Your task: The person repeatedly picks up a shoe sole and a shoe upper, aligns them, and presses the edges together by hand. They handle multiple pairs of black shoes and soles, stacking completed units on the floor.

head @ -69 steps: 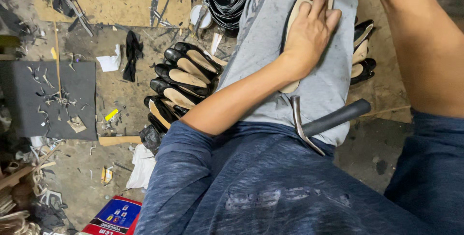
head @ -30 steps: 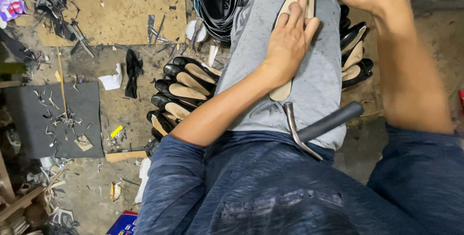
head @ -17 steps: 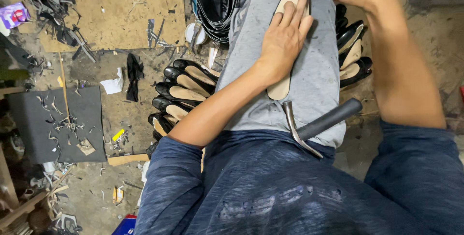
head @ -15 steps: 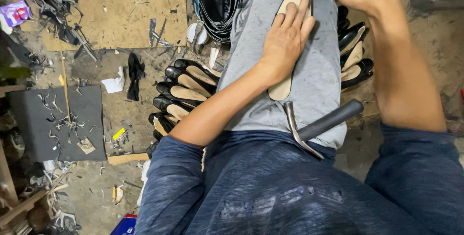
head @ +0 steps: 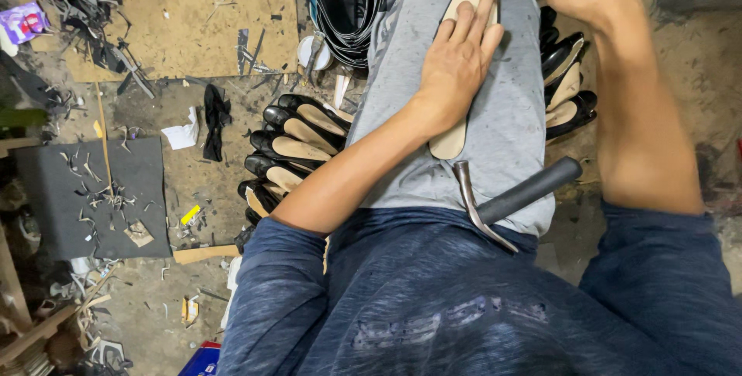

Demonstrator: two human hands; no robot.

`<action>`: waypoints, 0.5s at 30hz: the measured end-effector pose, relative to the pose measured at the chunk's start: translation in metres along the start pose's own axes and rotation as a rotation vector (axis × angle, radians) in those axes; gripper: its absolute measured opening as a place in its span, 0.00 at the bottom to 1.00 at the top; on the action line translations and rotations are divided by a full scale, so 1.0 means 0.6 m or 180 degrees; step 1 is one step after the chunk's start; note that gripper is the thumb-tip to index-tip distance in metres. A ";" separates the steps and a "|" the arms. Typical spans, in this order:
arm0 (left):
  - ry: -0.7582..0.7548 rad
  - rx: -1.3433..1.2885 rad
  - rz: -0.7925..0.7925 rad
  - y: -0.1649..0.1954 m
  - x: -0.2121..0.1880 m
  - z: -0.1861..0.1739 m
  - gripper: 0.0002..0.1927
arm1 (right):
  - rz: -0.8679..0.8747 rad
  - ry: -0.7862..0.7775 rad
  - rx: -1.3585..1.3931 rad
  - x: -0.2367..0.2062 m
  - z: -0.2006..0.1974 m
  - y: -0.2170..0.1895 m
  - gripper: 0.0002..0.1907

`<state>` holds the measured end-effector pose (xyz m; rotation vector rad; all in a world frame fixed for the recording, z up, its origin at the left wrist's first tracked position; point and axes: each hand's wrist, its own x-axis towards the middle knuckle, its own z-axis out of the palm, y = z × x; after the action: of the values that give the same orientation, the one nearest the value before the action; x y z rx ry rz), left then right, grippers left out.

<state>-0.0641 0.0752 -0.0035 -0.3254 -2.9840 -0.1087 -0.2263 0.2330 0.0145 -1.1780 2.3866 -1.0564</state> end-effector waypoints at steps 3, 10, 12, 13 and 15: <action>-0.0044 0.0031 0.0004 -0.001 0.002 0.007 0.22 | -0.0217 0.0299 -0.0145 -0.015 0.006 -0.008 0.14; 0.0020 -0.0108 0.0047 -0.006 0.001 0.033 0.20 | -0.0027 0.0808 0.0677 -0.067 0.051 -0.037 0.08; 0.0207 -0.0279 0.0069 -0.010 -0.001 0.040 0.20 | -0.0101 0.1066 0.0403 -0.092 0.068 -0.059 0.05; 0.0198 -0.0299 0.0057 -0.011 -0.002 0.043 0.20 | -0.0253 0.1196 -0.0085 -0.109 0.075 -0.072 0.04; 0.0188 -0.0332 0.0044 -0.014 -0.002 0.046 0.18 | -0.0384 0.1338 -0.0681 -0.137 0.091 -0.102 0.03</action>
<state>-0.0682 0.0693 -0.0314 -0.3483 -2.9233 -0.2684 -0.1110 0.2451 0.0145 -1.2895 2.8403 -1.2117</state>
